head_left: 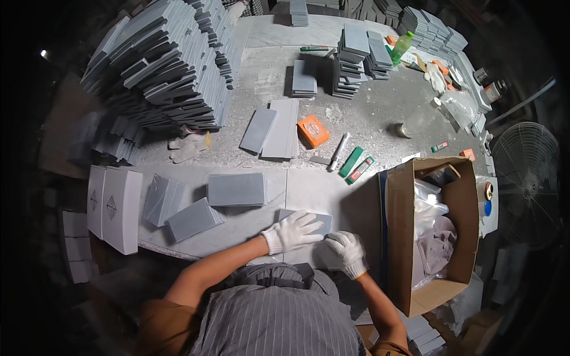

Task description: The person repeatedly picks up gray rectangular tiles, places them into clear plastic bags, and stacks the wrapped units on the table. The person also moves stacks of tiles and adjusts plastic bags during the process.

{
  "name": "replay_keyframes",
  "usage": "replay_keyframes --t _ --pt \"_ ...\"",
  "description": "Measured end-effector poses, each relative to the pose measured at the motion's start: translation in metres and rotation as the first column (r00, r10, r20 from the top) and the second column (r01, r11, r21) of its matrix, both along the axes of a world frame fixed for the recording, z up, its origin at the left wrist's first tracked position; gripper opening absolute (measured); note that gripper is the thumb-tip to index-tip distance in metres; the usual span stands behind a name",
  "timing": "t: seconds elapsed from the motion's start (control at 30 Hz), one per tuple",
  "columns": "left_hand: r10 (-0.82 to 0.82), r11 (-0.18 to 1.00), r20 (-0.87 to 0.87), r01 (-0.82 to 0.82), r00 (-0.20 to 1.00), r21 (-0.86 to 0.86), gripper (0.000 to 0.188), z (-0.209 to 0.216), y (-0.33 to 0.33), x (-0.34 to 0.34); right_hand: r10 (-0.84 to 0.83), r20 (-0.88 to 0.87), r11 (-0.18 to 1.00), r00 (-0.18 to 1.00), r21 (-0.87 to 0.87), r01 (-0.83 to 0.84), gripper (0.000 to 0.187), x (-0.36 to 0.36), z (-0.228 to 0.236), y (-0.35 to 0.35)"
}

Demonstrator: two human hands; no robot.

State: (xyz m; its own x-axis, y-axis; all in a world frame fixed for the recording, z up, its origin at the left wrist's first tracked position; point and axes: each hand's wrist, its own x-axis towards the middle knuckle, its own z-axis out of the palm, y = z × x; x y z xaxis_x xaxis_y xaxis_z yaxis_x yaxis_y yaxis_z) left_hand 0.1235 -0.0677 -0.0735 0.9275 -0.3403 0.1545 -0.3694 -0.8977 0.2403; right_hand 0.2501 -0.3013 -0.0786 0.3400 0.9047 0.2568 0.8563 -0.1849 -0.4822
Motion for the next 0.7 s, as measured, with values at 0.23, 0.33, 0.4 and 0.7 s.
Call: replay_keyframes --t 0.23,0.33,0.4,0.7 --pt "-0.053 0.983 -0.051 0.061 0.997 0.173 0.043 -0.020 -0.006 -0.008 -0.120 0.041 0.978 0.992 0.175 0.111 0.043 -0.010 0.067 0.047" --pt "-0.073 0.997 0.031 0.072 0.997 0.027 0.045 -0.035 0.003 -0.022 -0.091 -0.031 0.996 0.995 0.016 0.091 0.038 -0.016 0.028 0.050" --pt "-0.014 1.000 0.134 0.014 0.991 0.000 0.044 -0.015 0.006 -0.029 -0.192 -0.156 0.980 0.969 0.020 0.198 0.037 -0.027 0.000 0.035" --pt "0.085 0.991 -0.281 -0.110 0.956 -0.075 0.031 0.047 0.017 -0.024 -0.242 -0.123 0.968 0.963 0.033 0.247 0.039 -0.035 0.010 0.039"
